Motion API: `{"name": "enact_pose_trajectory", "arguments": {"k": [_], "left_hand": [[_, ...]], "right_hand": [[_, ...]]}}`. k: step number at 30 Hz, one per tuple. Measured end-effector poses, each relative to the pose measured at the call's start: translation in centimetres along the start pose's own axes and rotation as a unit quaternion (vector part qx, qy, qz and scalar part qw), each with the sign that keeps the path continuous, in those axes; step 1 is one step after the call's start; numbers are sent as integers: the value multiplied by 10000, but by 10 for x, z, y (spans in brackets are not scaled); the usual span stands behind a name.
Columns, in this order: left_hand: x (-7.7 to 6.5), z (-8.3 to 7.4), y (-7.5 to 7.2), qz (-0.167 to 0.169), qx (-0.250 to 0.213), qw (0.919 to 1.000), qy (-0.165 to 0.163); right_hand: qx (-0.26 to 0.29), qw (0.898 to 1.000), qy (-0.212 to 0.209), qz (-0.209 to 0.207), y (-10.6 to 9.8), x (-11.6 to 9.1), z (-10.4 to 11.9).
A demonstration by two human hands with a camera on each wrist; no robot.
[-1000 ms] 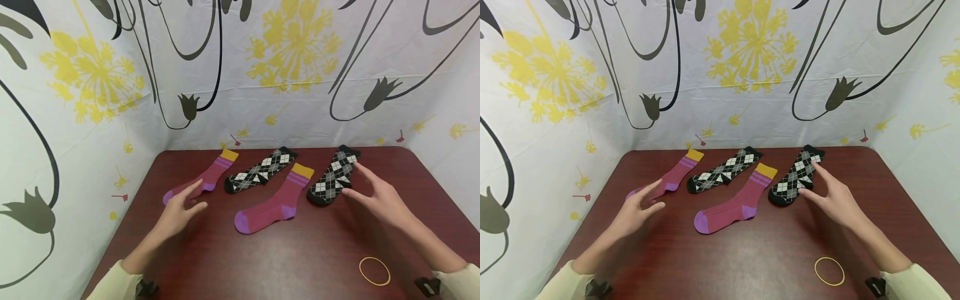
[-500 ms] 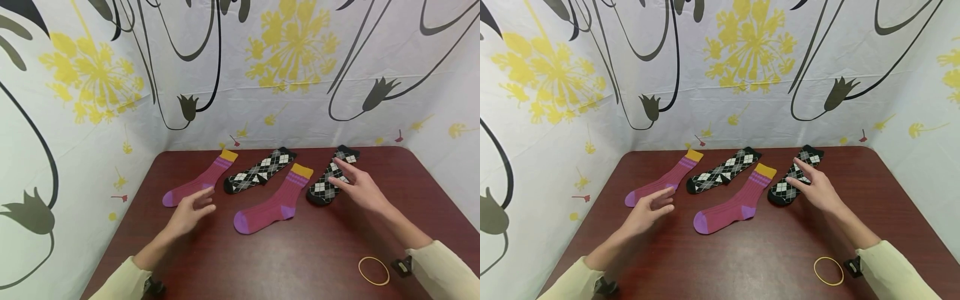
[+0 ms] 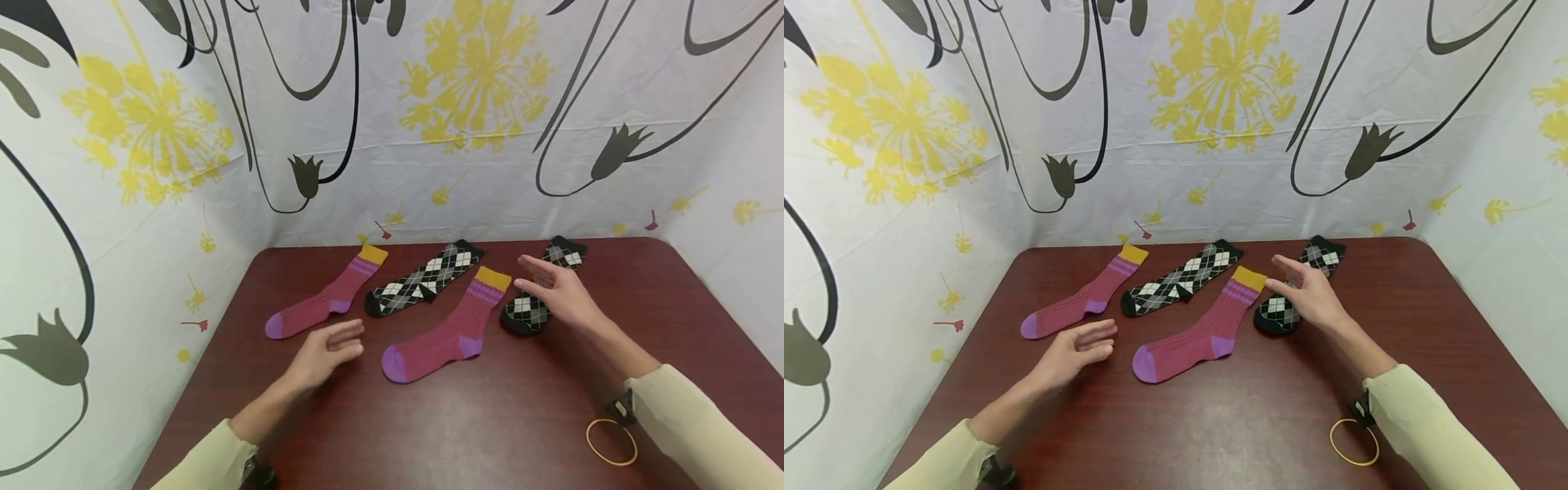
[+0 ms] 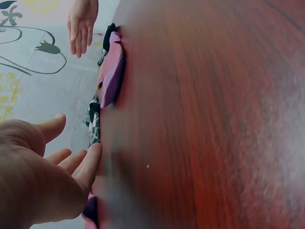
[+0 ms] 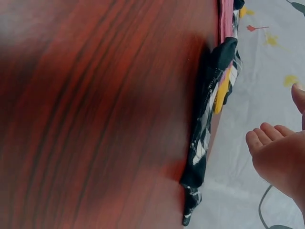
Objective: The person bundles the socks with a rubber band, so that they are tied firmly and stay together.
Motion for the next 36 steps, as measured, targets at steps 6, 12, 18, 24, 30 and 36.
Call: {"name": "enact_pose_trajectory", "arguments": {"k": [6, 12, 18, 24, 30, 36], "left_hand": [[1, 5, 7, 184, -398, 9986, -311], [2, 10, 14, 142, -433, 9982, -384], [3, 13, 21, 205, -478, 9983, -247], [3, 11, 26, 130, -309, 9993, -141], [4, 11, 30, 196, -213, 9996, -49], [5, 12, 34, 276, -146, 9995, -96]], "right_hand": [[27, 9998, 190, 62, 10, 15, -4], [-48, 9994, 337, 100, 18, 29, -9], [-162, 9980, 563, 241, 22, 38, -14], [-439, 9971, 533, 323, 25, 43, -14], [-963, 9945, 318, 250, 27, 46, -12], [-1175, 9925, 287, 168, 30, 48, -9]]}}
Point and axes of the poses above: each hand's wrist, its own x-axis towards the middle knuckle, its own y-axis out of the palm, z = x × y, the point moved 1 cm from there along x, towards the middle knuckle, and after that the axes turned 8 degrees about -x, right-handed, at the moved point
